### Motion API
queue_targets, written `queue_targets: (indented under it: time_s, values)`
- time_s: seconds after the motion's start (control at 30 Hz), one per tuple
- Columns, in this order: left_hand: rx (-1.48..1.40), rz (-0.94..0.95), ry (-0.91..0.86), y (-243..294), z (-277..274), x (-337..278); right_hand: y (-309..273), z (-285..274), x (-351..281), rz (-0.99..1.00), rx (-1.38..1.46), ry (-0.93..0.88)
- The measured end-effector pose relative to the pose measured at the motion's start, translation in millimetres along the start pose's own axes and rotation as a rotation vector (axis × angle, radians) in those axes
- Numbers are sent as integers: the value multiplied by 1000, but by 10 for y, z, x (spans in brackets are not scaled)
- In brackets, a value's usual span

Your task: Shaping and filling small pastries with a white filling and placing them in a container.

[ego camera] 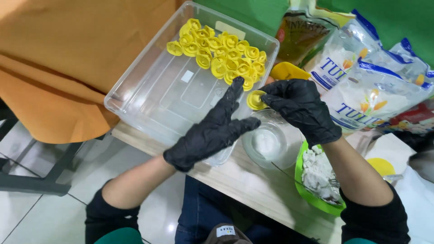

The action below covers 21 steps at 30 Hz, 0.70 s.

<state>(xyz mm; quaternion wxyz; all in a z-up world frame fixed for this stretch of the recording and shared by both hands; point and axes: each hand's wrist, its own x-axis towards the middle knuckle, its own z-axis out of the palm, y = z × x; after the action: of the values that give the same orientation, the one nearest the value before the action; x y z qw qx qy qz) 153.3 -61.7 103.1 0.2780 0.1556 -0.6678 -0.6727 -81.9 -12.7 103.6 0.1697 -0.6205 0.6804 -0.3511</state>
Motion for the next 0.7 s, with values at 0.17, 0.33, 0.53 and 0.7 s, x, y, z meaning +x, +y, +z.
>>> queue_targets:
  time_s: [0.17,0.33,0.53,0.7]
  values:
    - [152,-279,237,-64,-742,396,86,448,609,-94,37,-18]
    - [54,-409,284,-424,-1205,594,247,986,1103,-140,-48,-123]
    - [150,-505,275,-1047,-1588,771,673,1605,1599,-178,-167,-269]
    - [158,-260,475,-1424,-2045,1190,582,1812,2103,-289,-277,-22]
